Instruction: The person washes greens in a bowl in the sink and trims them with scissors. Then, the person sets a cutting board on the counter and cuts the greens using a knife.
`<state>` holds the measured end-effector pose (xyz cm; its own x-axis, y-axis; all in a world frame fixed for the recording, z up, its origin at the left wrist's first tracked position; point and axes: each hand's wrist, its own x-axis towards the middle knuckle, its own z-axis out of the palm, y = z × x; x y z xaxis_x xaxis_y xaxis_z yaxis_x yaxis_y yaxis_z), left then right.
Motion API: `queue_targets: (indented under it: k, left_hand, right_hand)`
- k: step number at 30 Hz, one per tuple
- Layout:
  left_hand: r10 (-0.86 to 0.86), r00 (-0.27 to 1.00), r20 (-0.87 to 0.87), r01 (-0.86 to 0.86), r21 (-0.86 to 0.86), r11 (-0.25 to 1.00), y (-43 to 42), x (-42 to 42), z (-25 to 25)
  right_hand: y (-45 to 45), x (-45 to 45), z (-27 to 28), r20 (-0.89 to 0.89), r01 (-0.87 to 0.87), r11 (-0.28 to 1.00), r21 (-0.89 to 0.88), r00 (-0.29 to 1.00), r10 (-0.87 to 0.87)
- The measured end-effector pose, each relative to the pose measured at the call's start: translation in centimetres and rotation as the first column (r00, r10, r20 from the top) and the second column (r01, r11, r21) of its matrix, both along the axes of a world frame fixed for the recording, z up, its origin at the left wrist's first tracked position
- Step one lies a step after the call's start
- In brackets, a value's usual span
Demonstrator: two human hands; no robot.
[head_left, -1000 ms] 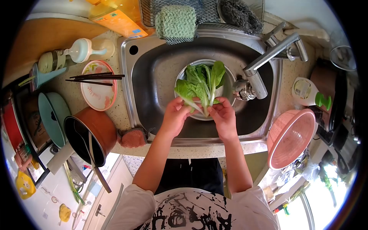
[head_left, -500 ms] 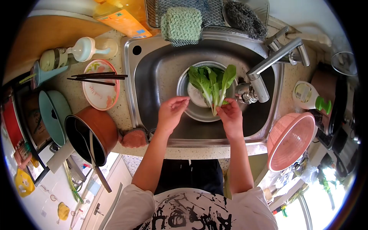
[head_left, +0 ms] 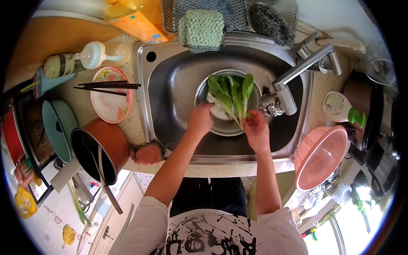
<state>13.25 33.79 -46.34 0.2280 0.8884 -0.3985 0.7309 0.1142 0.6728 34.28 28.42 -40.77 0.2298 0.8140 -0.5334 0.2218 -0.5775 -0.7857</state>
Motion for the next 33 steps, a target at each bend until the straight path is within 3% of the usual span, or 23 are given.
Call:
queue_targets:
  k: [3,6,7,9,11,14,15,19,22,23,24,28,30,33]
  left_hand:
    - [0.042,0.998,0.035,-0.042,-0.017,0.999,0.1,0.1,0.1]
    - [0.314,0.932,0.181,-0.206,-0.451,0.869,0.2,0.4,1.6]
    - [0.469,0.827,0.311,-0.234,-0.567,0.79,0.0,0.4,1.9]
    - [0.74,0.497,0.453,-0.192,-0.775,0.603,-0.3,0.3,2.9]
    - [0.73,0.468,0.498,-0.176,-0.757,0.629,-0.6,1.0,4.5]
    - [0.75,0.468,0.468,-0.233,-0.753,0.615,-0.7,1.1,4.2]
    - [0.762,0.474,0.441,-0.263,-0.755,0.601,-0.9,1.0,3.5]
    - [0.803,0.417,0.425,-0.35,-0.741,0.573,-1.5,0.4,2.0]
    - [0.873,0.295,0.388,-0.351,-0.806,0.477,-1.0,-0.1,2.0]
    - [0.898,0.259,0.357,-0.339,-0.836,0.43,-0.7,-0.2,2.3]
    - [0.919,0.222,0.325,-0.325,-0.864,0.384,-0.6,-0.3,2.4]
    - [0.872,0.273,0.406,-0.419,-0.765,0.488,-1.3,-0.4,1.8]
    - [0.843,0.328,0.426,-0.469,-0.702,0.536,-1.5,-0.4,2.2]
    - [0.84,0.36,0.406,-0.452,-0.712,0.537,-1.5,-0.5,3.2]
  right_hand:
    - [-0.1,0.0,-0.5,-0.005,-0.001,1.0,0.018,1.0,0.001]
    - [0.0,-0.7,-0.4,-0.012,0.009,1.0,0.024,1.0,-0.009]
    - [0.1,-1.2,-0.3,-0.013,0.013,1.0,0.023,1.0,-0.013]
    - [0.3,-2.4,-0.1,0.045,-0.087,0.996,0.028,0.995,0.086]
    - [0.6,-3.7,0.3,0.111,-0.224,0.972,0.067,0.97,0.216]
    - [1.9,-5.0,2.3,0.056,-0.373,0.912,0.17,0.928,0.369]
    - [1.7,-4.9,1.2,-0.025,-0.308,0.947,0.097,0.95,0.311]
    - [2.8,-4.0,-2.6,0.311,-0.319,0.946,0.06,0.906,0.286]
    - [3.9,-4.4,-5.9,0.637,-0.469,0.882,0.054,0.696,0.331]
    - [4.2,-4.6,-6.9,0.638,-0.473,0.88,-0.046,0.664,0.39]
    - [4.6,-4.9,-7.7,0.633,-0.474,0.869,-0.145,0.631,0.449]
    - [6.6,-4.4,-8.2,0.549,-0.467,0.793,-0.391,0.574,0.608]
    - [6.7,-2.7,-7.1,0.29,-0.431,0.863,-0.263,0.818,0.497]
    - [5.6,-1.5,-4.9,-0.176,-0.185,0.973,-0.14,0.971,0.159]
